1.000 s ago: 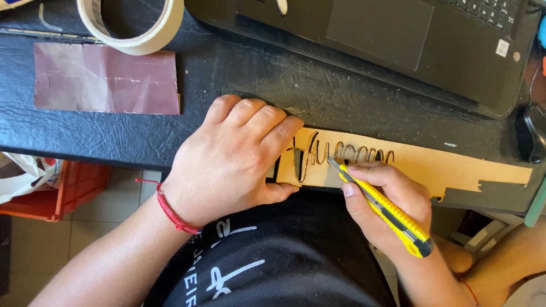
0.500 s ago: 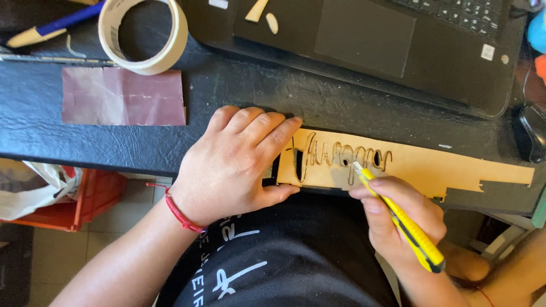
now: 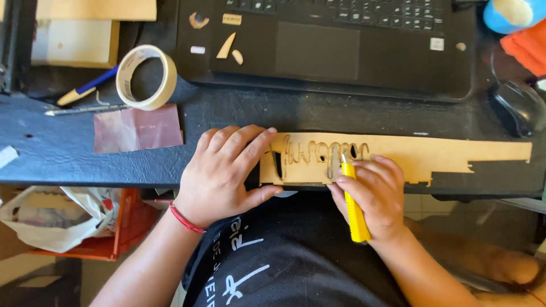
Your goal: Using a utility knife to cut the remaining tabs of a laser-cut name from a wooden board
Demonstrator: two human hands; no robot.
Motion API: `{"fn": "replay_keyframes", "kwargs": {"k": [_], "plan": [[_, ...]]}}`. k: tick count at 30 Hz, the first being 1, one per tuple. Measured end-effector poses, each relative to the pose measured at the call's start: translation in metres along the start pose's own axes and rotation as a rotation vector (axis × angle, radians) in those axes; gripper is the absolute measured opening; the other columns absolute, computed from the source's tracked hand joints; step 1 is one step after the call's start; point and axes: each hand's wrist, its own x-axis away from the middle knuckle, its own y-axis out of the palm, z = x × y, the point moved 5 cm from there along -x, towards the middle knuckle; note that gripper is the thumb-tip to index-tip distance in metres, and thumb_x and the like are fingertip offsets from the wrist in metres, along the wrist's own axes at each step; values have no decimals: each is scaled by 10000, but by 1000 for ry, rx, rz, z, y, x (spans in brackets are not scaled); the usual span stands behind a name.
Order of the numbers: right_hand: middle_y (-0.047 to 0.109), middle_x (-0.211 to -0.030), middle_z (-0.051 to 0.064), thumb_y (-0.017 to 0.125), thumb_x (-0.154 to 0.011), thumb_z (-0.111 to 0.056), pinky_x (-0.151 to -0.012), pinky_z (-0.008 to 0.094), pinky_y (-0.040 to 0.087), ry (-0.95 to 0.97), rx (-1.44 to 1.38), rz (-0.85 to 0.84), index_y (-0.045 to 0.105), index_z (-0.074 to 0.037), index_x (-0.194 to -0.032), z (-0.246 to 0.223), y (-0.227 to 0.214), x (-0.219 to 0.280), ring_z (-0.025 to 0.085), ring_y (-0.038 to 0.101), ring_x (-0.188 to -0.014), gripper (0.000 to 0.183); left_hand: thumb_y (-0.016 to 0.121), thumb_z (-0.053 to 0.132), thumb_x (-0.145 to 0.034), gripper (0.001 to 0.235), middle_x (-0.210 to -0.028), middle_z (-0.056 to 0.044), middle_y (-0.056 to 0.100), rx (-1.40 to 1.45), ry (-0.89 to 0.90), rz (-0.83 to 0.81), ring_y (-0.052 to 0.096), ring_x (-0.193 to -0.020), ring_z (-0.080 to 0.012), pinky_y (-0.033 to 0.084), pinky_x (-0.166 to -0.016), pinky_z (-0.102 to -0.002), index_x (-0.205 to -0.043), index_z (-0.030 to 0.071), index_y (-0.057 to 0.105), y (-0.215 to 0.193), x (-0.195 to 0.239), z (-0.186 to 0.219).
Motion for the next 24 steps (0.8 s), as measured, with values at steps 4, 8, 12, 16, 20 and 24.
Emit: {"fn": "replay_keyframes", "kwargs": {"k": [4,8,12,16,20,24], "plan": [[718,-937,105,878,-824,-104,-986,495,487,-28,-42,45,578,-105,-1131,-1,-3,-5,285,681,-933,429,436,745,-869,843,-1233,-101,592,23,-28,-52,554,-1088,-317,415,-931,-444,-1382,85,545,5,-1,-2],[698,-978,98,822,-835,-135,-946,464,496,59,-150,-53,608,-80,-1120,2,-2,-5,269,661,-918,360,650,699,-771,859,-1188,-96,610,18,-99,-172,560,-1079,-327,412,-922,-474,-1376,98,546,13,-4,-6],[743,-998,108,464,-1019,-307,-932,405,536,248,-460,-9,578,-1,-1173,6,-16,-12,267,735,-945,360,686,679,-755,813,-1183,-79,627,23,-118,-210,565,-1075,-329,409,-923,-486,-1324,110,572,13,-8,-7],[760,-974,101,595,-957,-133,-889,298,580,429,-470,-8,546,3,-1147,8,-17,-19,202,764,-961,239,631,721,-767,837,-1165,-78,629,-1,-106,-207,569,-1067,-317,404,-907,-478,-1344,117,571,17,-7,-7],[724,-1039,118,667,-925,-188,-754,334,598,384,-347,-168,570,-41,-1155,10,2,-23,230,746,-870,290,576,761,-784,849,-1169,-80,639,-13,-80,-175,585,-1049,-317,413,-901,-477,-1336,117,582,14,-6,-6],[699,-1021,161,648,-942,-144,-768,369,548,239,-348,-144,574,-8,-1135,2,8,-25,267,671,-832,247,606,750,-780,835,-1184,-71,638,2,-71,-154,584,-1045,-303,412,-933,-464,-1321,114,596,14,-3,-6]]}}
